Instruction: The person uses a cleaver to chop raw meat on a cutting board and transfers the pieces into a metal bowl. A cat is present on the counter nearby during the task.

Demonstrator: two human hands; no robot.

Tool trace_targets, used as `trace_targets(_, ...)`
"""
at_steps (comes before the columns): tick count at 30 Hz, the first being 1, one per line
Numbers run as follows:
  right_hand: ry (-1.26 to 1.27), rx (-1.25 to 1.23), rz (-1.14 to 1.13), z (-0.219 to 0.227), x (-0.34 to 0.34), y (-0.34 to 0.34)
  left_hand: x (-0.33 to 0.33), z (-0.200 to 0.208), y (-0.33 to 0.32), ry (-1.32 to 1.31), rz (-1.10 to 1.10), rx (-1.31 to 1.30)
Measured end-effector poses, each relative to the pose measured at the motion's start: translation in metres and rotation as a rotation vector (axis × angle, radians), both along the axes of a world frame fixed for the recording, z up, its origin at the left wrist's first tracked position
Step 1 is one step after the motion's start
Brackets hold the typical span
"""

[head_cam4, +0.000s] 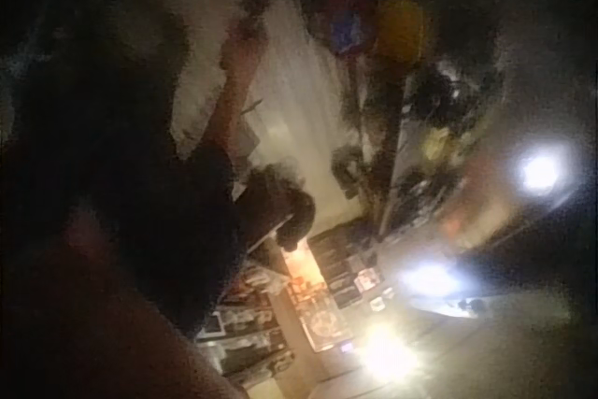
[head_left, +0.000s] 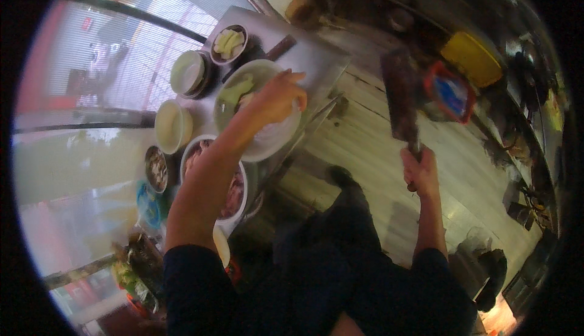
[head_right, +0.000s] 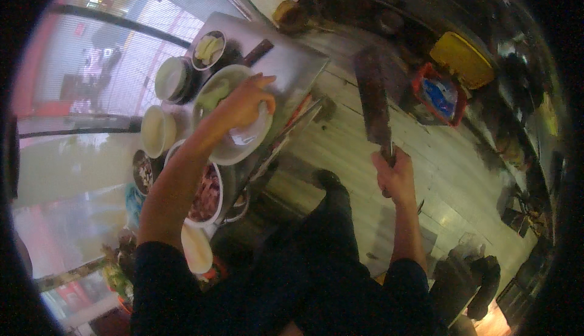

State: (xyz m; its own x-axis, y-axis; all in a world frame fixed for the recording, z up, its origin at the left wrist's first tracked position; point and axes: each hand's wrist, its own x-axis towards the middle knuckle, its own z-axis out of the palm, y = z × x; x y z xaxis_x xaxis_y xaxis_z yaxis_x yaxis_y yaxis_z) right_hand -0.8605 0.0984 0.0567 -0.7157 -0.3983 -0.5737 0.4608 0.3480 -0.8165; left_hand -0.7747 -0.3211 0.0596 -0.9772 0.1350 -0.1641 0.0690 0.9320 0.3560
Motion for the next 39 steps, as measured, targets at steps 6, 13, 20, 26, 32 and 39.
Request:
trace_targets(6, 0.103, -0.035, 0.075, -0.002, -0.004, -0.018, 0.033, 0.012, -0.016, 0.097, 0.209, 0.188)
trace_targets(13, 0.042, 0.022, 0.102, -0.006, -0.004, -0.032, 0.087, 0.047, -0.03, 0.023, 0.429, 0.286)
trace_targets(20, 0.055, -0.04, 0.129, -0.004, -0.005, -0.045, 0.225, 0.101, -0.022, 0.088, 0.774, 0.36)
trace_targets(26, 0.022, 0.014, 0.152, -0.004, -0.012, -0.066, 0.318, 0.054, -0.012, 0.21, 0.72, -0.118)
trace_targets(32, 0.1, -0.029, 0.226, 0.005, -0.011, -0.083, 0.362, 0.036, 0.009, 0.148, 0.87, -0.426)
trace_targets(39, 0.009, -0.012, 0.121, 0.001, -0.011, -0.083, 0.39, 0.066, 0.012, 0.152, 1.19, -0.129)
